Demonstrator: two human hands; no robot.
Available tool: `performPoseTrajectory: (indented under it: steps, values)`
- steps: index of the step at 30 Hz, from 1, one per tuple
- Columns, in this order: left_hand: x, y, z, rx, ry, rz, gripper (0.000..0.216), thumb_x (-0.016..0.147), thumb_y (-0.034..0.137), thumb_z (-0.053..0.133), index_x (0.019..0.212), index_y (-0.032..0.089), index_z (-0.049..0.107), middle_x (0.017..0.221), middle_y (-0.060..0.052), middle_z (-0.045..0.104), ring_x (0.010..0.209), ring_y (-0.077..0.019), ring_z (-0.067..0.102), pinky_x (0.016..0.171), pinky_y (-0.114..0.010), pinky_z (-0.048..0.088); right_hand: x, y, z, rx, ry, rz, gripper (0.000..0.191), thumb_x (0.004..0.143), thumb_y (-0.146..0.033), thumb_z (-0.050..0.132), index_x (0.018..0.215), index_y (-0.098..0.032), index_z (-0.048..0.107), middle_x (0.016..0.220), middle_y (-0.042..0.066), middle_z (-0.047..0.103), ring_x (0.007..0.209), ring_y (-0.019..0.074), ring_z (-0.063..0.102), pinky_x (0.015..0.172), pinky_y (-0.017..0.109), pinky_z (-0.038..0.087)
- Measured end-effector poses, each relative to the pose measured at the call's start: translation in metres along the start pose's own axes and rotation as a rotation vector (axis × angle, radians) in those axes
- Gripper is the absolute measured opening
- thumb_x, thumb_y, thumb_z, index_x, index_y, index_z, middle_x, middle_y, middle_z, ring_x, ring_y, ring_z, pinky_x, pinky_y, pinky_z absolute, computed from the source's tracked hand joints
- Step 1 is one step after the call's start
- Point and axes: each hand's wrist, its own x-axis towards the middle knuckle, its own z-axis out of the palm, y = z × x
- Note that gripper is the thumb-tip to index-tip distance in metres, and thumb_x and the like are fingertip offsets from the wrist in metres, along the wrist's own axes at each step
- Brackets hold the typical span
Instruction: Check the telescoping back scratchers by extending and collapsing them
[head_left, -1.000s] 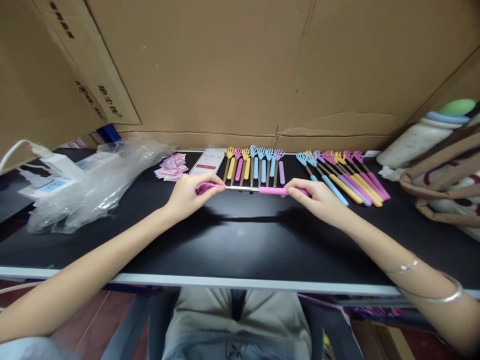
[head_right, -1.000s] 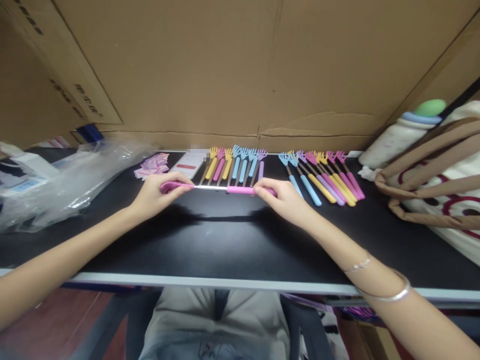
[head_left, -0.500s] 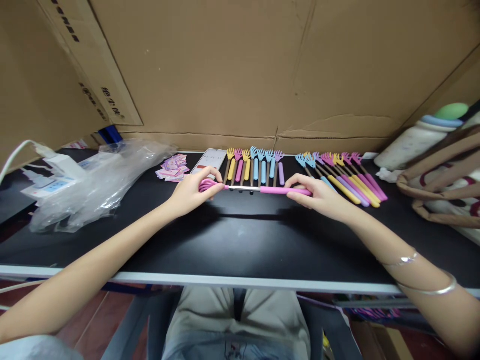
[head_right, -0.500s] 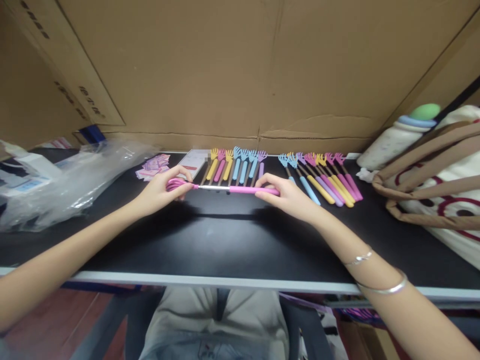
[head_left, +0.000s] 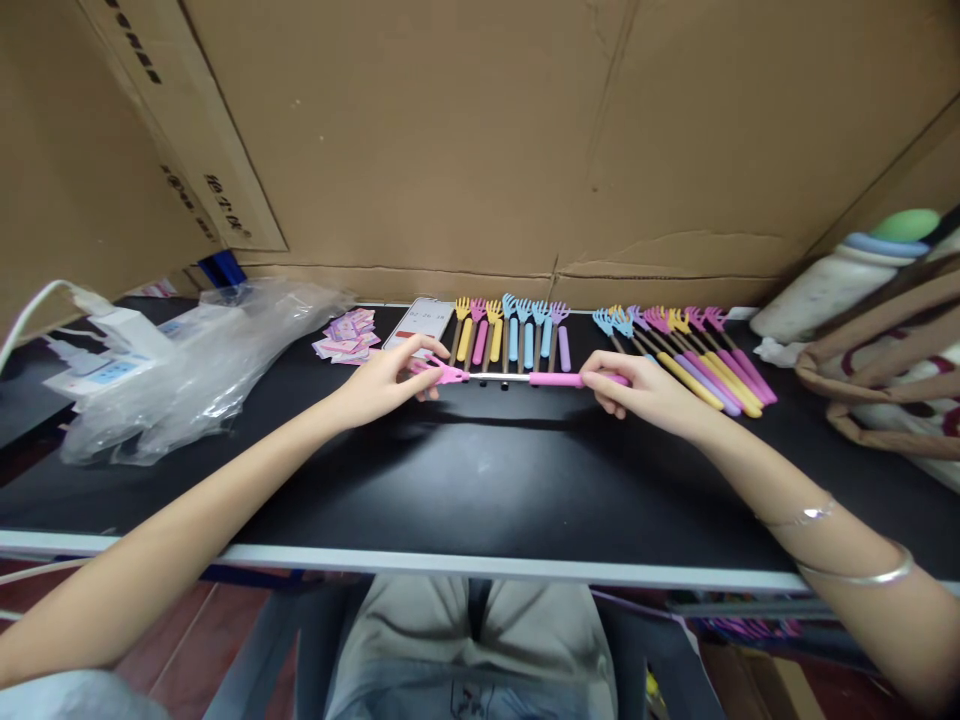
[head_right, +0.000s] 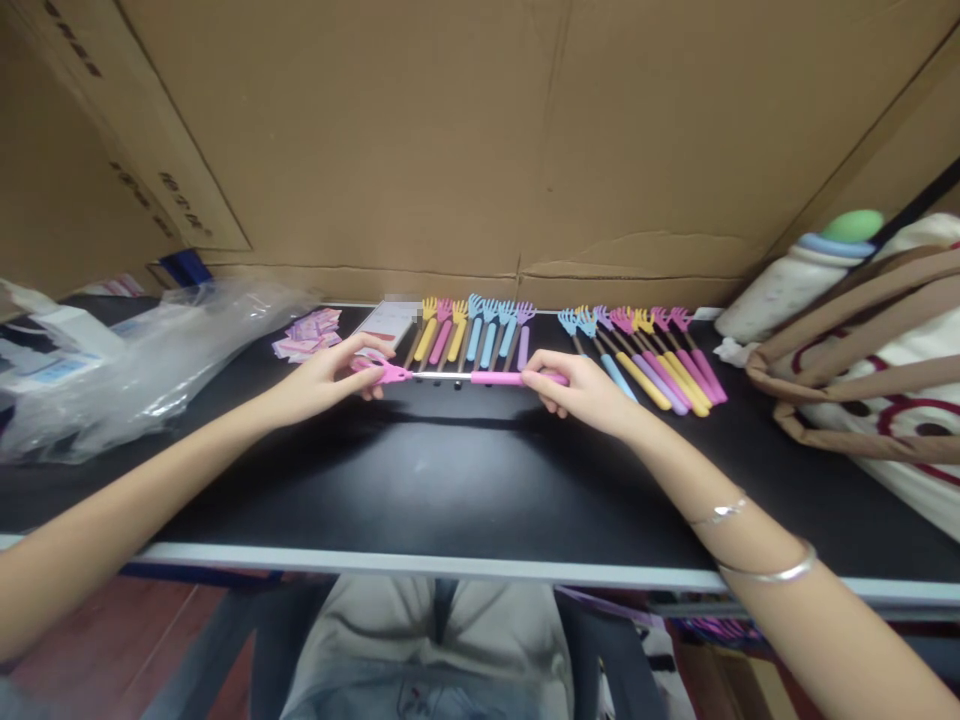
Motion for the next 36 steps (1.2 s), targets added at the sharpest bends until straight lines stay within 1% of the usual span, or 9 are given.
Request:
performPoseTrajectory:
  steps: [3, 5, 9, 14, 17, 23, 27, 32, 36]
  values:
    - [-0.001, -0.002, -0.002, 0.184, -0.031, 0.02, 0.043, 0.087, 0.051, 0.052, 0.117, 0.021, 0.052, 0.093, -0.003, 0.066, 0.072, -0.0154, 0.06, 0.067, -0.026, 0.044, 0.001, 0.003, -0.001, -0.016, -0.006, 0.013, 0.042, 0.089, -0.058, 0.048, 0.077, -0.018, 0.054, 0.056, -0.003, 0.05, 0.05, 0.01, 0.05, 0.049, 0.022, 0.041]
    - [-0.001, -0.003, -0.003, 0.279, -0.051, 0.033, 0.043, 0.087, 0.052, 0.052, 0.117, 0.021, 0.054, 0.098, -0.003, 0.065, 0.075, -0.0159, 0.059, 0.066, -0.025, 0.041, 0.002, 0.003, 0.0, -0.045, -0.013, 0.021, 0.042, 0.089, -0.058, 0.048, 0.079, -0.017, 0.056, 0.057, -0.003, 0.05, 0.051, 0.0105, 0.05, 0.05, 0.023, 0.04]
    - [-0.001, -0.004, -0.004, 0.344, -0.091, 0.026, 0.042, 0.087, 0.052, 0.052, 0.116, 0.022, 0.056, 0.089, -0.002, 0.066, 0.074, -0.0167, 0.059, 0.064, -0.023, 0.038, 0.003, 0.004, 0.0, -0.172, -0.034, 0.019, 0.04, 0.088, -0.055, 0.049, 0.082, -0.018, 0.06, 0.057, -0.002, 0.054, 0.052, 0.0115, 0.05, 0.054, 0.024, 0.038]
    - [-0.003, -0.006, -0.005, 0.475, -0.123, 0.005, 0.042, 0.083, 0.055, 0.057, 0.113, 0.025, 0.059, 0.071, 0.003, 0.063, 0.061, -0.015, 0.057, 0.055, -0.021, 0.032, 0.003, 0.009, -0.001, -0.336, -0.112, -0.025, 0.036, 0.088, -0.052, 0.05, 0.093, -0.019, 0.063, 0.065, 0.0, 0.061, 0.058, 0.0137, 0.052, 0.057, 0.025, 0.034]
    - [-0.003, -0.006, -0.006, 0.529, -0.147, -0.007, 0.044, 0.081, 0.058, 0.058, 0.112, 0.027, 0.059, 0.067, 0.004, 0.061, 0.056, -0.0144, 0.055, 0.052, -0.02, 0.03, 0.003, 0.012, -0.002, -0.417, -0.121, -0.069, 0.033, 0.089, -0.049, 0.049, 0.097, -0.02, 0.062, 0.07, 0.001, 0.061, 0.06, 0.0139, 0.05, 0.057, 0.024, 0.033]
    - [-0.004, -0.002, -0.008, 0.522, -0.203, 0.01, 0.042, 0.081, 0.059, 0.059, 0.108, 0.026, 0.06, 0.062, 0.004, 0.057, 0.052, -0.0136, 0.053, 0.049, -0.02, 0.029, 0.004, 0.015, -0.001, -0.512, -0.095, -0.156, 0.027, 0.087, -0.046, 0.055, 0.091, -0.021, 0.063, 0.082, 0.003, 0.06, 0.067, 0.0149, 0.05, 0.06, 0.024, 0.033]
    - [-0.003, -0.003, -0.008, 0.508, -0.219, 0.014, 0.041, 0.081, 0.057, 0.058, 0.107, 0.026, 0.061, 0.06, 0.005, 0.056, 0.051, -0.0135, 0.052, 0.049, -0.02, 0.029, 0.004, 0.017, 0.001, -0.528, -0.078, -0.176, 0.026, 0.086, -0.046, 0.056, 0.09, -0.021, 0.062, 0.08, 0.002, 0.055, 0.065, 0.0138, 0.048, 0.058, 0.024, 0.033]
    - [-0.002, -0.004, -0.008, 0.505, -0.222, 0.008, 0.042, 0.08, 0.058, 0.058, 0.108, 0.026, 0.061, 0.061, 0.004, 0.057, 0.052, -0.0135, 0.053, 0.049, -0.02, 0.03, 0.004, 0.017, 0.0, -0.519, -0.114, -0.176, 0.024, 0.086, -0.044, 0.057, 0.091, -0.021, 0.061, 0.078, 0.001, 0.054, 0.063, 0.0128, 0.047, 0.058, 0.023, 0.032]
    - [-0.002, -0.003, -0.011, 0.497, -0.261, -0.012, 0.044, 0.081, 0.059, 0.057, 0.11, 0.026, 0.061, 0.064, 0.004, 0.059, 0.054, -0.0136, 0.053, 0.051, -0.02, 0.031, 0.003, 0.015, 0.0, -0.523, -0.127, -0.164, 0.024, 0.087, -0.043, 0.057, 0.093, -0.021, 0.061, 0.077, 0.0, 0.054, 0.063, 0.013, 0.047, 0.057, 0.023, 0.031]
